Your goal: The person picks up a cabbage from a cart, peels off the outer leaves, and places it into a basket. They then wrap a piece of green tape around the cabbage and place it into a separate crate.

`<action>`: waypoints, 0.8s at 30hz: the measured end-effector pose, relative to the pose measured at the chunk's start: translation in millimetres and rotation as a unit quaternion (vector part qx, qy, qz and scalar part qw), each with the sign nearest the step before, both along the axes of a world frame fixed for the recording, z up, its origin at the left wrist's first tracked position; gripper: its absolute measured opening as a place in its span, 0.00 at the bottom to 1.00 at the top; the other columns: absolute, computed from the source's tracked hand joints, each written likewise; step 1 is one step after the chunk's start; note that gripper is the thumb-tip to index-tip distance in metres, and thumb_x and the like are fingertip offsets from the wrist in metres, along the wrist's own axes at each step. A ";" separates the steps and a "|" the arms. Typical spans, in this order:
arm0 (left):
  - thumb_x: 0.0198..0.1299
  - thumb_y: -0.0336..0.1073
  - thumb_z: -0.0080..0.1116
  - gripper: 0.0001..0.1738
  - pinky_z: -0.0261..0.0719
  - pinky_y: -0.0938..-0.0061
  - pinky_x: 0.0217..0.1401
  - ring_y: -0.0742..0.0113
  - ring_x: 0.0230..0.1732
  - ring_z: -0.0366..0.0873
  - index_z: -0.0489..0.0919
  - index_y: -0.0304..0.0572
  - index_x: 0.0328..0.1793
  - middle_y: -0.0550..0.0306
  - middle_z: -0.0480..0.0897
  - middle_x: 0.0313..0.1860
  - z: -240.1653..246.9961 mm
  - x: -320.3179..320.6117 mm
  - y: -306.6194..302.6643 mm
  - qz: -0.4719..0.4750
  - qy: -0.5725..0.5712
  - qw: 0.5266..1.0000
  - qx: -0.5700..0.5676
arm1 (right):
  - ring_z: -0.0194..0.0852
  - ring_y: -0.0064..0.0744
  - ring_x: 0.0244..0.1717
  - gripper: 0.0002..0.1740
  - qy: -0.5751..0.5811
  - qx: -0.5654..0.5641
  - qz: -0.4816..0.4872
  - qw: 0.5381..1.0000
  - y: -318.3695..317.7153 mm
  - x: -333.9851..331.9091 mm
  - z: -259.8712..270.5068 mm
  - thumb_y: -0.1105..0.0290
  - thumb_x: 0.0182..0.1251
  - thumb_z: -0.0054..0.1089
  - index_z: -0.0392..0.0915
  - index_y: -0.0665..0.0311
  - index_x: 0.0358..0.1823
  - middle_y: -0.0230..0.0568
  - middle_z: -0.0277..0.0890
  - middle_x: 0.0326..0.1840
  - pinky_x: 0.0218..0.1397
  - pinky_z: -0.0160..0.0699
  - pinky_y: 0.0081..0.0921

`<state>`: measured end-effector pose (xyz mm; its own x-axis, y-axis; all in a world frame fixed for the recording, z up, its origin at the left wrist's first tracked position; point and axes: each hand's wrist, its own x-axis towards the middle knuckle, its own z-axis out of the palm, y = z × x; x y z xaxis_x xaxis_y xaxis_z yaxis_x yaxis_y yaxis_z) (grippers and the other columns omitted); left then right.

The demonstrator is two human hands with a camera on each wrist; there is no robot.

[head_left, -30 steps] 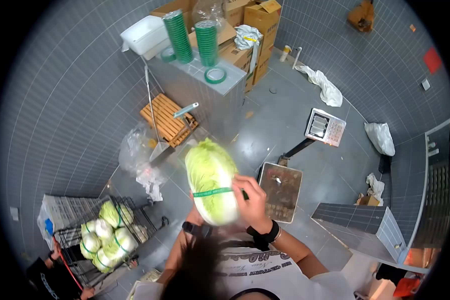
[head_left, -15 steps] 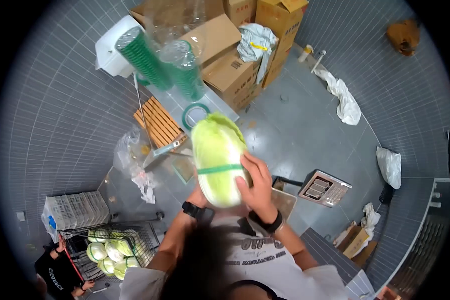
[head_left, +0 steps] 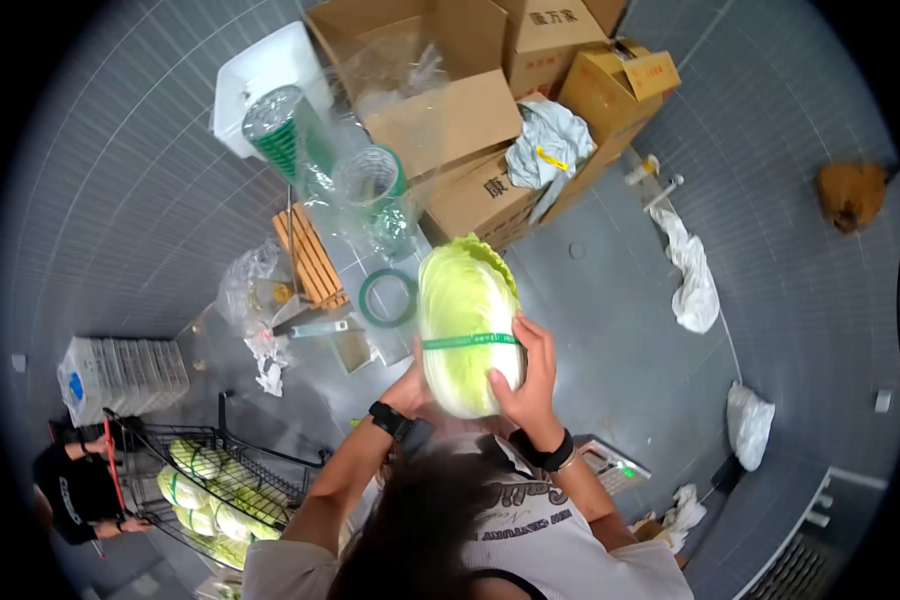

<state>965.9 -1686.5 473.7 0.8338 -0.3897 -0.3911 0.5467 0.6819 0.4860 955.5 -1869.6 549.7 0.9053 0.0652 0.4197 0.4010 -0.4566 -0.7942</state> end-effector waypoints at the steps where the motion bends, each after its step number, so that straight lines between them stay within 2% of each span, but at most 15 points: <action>1: 0.70 0.61 0.44 0.38 0.72 0.56 0.71 0.52 0.68 0.72 0.65 0.40 0.75 0.45 0.72 0.70 -0.3 -2.3 4.7 0.003 0.005 1.000 -0.001 | 0.69 0.57 0.62 0.36 -0.016 -0.008 0.012 1.000 -0.7 3.8 1.3 0.55 0.58 0.65 0.70 0.74 0.61 0.63 0.69 0.62 0.66 0.67 0.46; 4: 0.72 0.54 0.45 0.33 0.75 0.60 0.68 0.55 0.66 0.74 0.66 0.39 0.74 0.46 0.74 0.68 -7.4 -13.8 2.2 0.018 0.031 0.999 0.014 | 0.68 0.57 0.62 0.39 -0.034 -0.028 0.087 0.995 -24.2 12.3 4.8 0.51 0.58 0.64 0.69 0.76 0.62 0.63 0.68 0.63 0.67 0.66 0.45; 7: 0.74 0.47 0.47 0.28 0.78 0.64 0.65 0.58 0.63 0.76 0.67 0.38 0.73 0.47 0.76 0.66 -9.1 -28.6 -14.3 0.067 0.057 0.995 0.037 | 0.67 0.57 0.63 0.40 -0.081 0.034 0.189 0.978 -51.8 36.2 8.7 0.56 0.52 0.69 0.69 0.72 0.63 0.59 0.68 0.65 0.67 0.66 0.49; 8: 0.75 0.45 0.47 0.27 0.79 0.65 0.64 0.60 0.63 0.77 0.67 0.38 0.73 0.48 0.76 0.66 -8.5 -31.0 -24.5 0.092 0.062 0.993 0.042 | 0.68 0.57 0.63 0.42 -0.097 0.028 0.229 0.968 -61.8 48.4 6.7 0.52 0.52 0.69 0.68 0.71 0.64 0.57 0.68 0.65 0.67 0.66 0.50; 11: 0.74 0.41 0.49 0.26 0.78 0.66 0.65 0.60 0.63 0.77 0.67 0.37 0.73 0.48 0.76 0.66 7.3 -41.0 -52.3 0.165 0.076 0.982 0.053 | 0.69 0.55 0.61 0.42 -0.124 0.017 0.367 0.922 -77.9 96.0 22.1 0.47 0.56 0.65 0.69 0.75 0.61 0.60 0.69 0.63 0.66 0.68 0.47; 17: 0.71 0.35 0.54 0.26 0.77 0.67 0.66 0.61 0.64 0.76 0.68 0.37 0.73 0.48 0.76 0.67 55.3 -48.2 -127.5 0.365 0.047 0.925 0.094 | 0.68 0.58 0.64 0.42 -0.063 0.038 0.556 0.828 -91.1 169.0 43.9 0.52 0.55 0.69 0.68 0.72 0.65 0.58 0.69 0.66 0.68 0.67 0.48; 19: 0.70 0.33 0.55 0.26 0.77 0.67 0.66 0.62 0.64 0.76 0.68 0.37 0.72 0.48 0.75 0.67 73.6 -40.4 -135.8 0.397 0.046 0.910 0.110 | 0.68 0.60 0.65 0.41 -0.045 0.035 0.595 0.802 -75.2 183.3 48.4 0.53 0.55 0.69 0.68 0.71 0.66 0.57 0.68 0.67 0.68 0.66 0.48; 20: 0.68 0.28 0.57 0.26 0.75 0.67 0.68 0.61 0.65 0.75 0.69 0.37 0.72 0.48 0.74 0.69 90.3 -31.3 -130.0 0.376 0.069 0.915 0.133 | 0.68 0.60 0.65 0.41 -0.034 0.038 0.607 0.793 -61.8 189.1 51.2 0.53 0.55 0.69 0.68 0.72 0.66 0.57 0.68 0.67 0.68 0.66 0.48; 22: 0.71 0.36 0.53 0.27 0.74 0.63 0.70 0.57 0.67 0.73 0.66 0.39 0.74 0.48 0.72 0.71 80.4 -30.1 -124.4 0.449 0.010 0.893 0.005 | 0.69 0.60 0.64 0.40 -0.016 0.036 0.629 0.776 -35.5 196.6 56.1 0.55 0.55 0.69 0.68 0.72 0.65 0.59 0.68 0.67 0.67 0.68 0.47; 23: 0.72 0.40 0.52 0.28 0.74 0.62 0.71 0.55 0.68 0.73 0.65 0.40 0.75 0.49 0.72 0.71 80.7 -28.8 -118.3 0.479 -0.038 0.871 -0.100 | 0.69 0.60 0.64 0.40 -0.011 0.034 0.639 0.768 -23.1 198.2 55.7 0.56 0.55 0.69 0.69 0.72 0.64 0.59 0.69 0.67 0.67 0.68 0.47; 24: 0.74 0.46 0.48 0.29 0.72 0.60 0.72 0.54 0.69 0.72 0.63 0.42 0.76 0.48 0.71 0.71 74.2 -29.5 -116.5 0.502 -0.080 0.858 -0.071 | 0.69 0.60 0.64 0.39 -0.007 0.034 0.646 0.763 -9.1 200.2 55.7 0.57 0.54 0.69 0.69 0.72 0.64 0.59 0.69 0.66 0.67 0.68 0.47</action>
